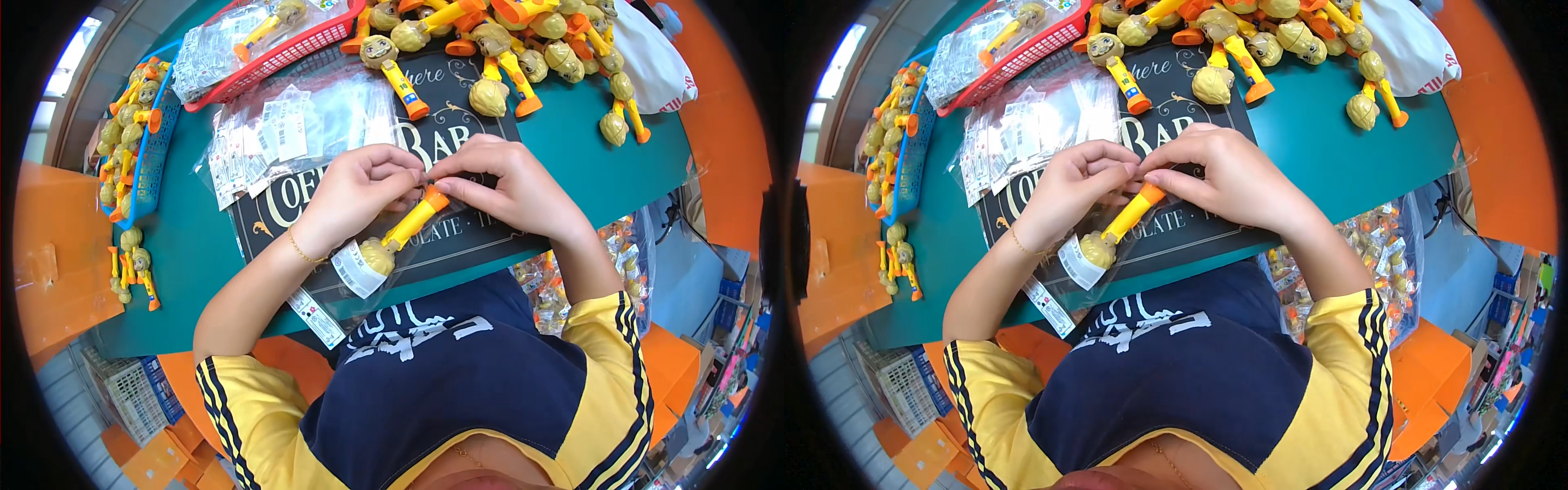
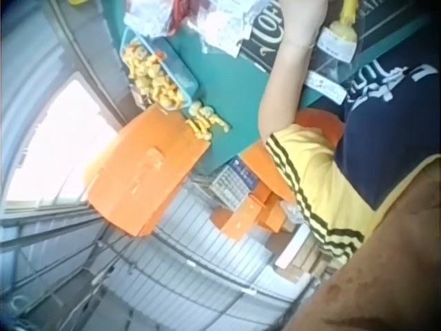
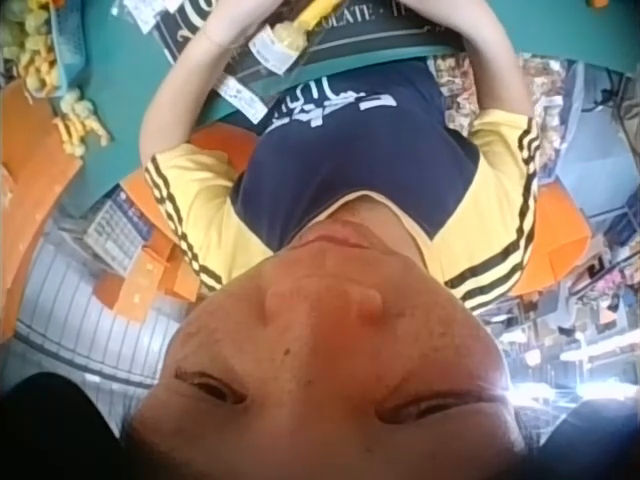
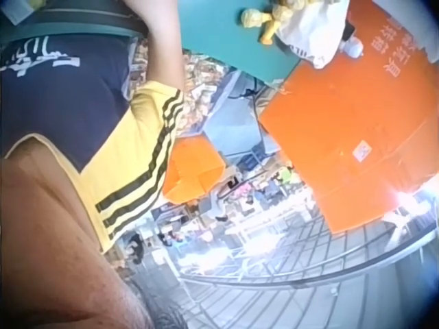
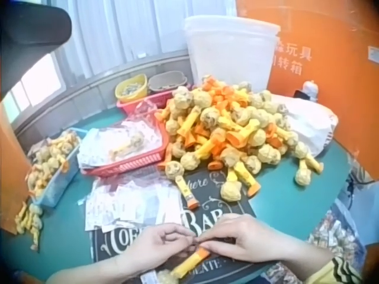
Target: Packaging small yellow toys into clear plastic bags at a workstation.
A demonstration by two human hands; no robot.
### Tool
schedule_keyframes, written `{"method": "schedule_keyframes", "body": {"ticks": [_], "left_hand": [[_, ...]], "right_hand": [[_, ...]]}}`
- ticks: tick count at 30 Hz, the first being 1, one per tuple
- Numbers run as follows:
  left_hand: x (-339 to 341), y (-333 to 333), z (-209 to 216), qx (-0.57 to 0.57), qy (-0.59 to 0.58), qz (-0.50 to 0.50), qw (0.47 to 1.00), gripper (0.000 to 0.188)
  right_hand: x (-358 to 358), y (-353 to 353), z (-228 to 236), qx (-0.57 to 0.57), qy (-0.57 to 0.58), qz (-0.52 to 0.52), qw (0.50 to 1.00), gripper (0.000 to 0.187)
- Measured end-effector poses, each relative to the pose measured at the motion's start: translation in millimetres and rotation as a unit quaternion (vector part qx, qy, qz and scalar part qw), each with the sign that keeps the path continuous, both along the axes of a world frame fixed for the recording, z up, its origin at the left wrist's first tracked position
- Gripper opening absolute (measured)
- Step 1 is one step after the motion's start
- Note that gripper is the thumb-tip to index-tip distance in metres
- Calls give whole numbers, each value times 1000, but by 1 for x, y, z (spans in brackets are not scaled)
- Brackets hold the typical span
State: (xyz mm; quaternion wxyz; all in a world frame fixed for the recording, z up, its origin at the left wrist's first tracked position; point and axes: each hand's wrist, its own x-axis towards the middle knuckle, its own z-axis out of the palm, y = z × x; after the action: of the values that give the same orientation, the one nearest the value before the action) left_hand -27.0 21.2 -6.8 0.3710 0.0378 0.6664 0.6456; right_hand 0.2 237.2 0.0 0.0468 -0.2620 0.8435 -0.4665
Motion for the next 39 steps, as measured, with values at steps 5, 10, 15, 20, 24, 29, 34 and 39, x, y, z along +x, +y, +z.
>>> {"method": "schedule_keyframes", "body": {"ticks": [5, 10, 15, 20, 24, 29, 34, 39], "left_hand": [[2, 3, -9, 4, 3, 20, 1000, 23], [10, 10, -5, 38, -8, 88, 995, 17], [17, 18, -16, 37, 66, 70, 995, 16], [19, 14, -23, 132, 61, 117, 982, 17], [19, 15, -22, 143, 12, 141, 980, 17], [18, 20, -13, 132, 17, 149, 980, 17], [9, 13, -14, 57, 37, 99, 993, 16], [5, 0, -15, -20, 129, 64, 989, 17]], "right_hand": [[11, 2, 0, -3, -16, -27, 1000, 19], [18, 0, -3, 2, -9, -54, 999, 20], [25, -16, 4, -54, 11, -61, 997, 18], [31, -19, -4, -36, 29, -45, 998, 21], [37, -23, -7, 12, 21, -34, 999, 29], [30, -30, -14, -61, -39, -3, 997, 23], [22, -21, -25, -58, -35, 36, 997, 12], [26, -17, -24, -95, -122, -57, 986, 28]]}}
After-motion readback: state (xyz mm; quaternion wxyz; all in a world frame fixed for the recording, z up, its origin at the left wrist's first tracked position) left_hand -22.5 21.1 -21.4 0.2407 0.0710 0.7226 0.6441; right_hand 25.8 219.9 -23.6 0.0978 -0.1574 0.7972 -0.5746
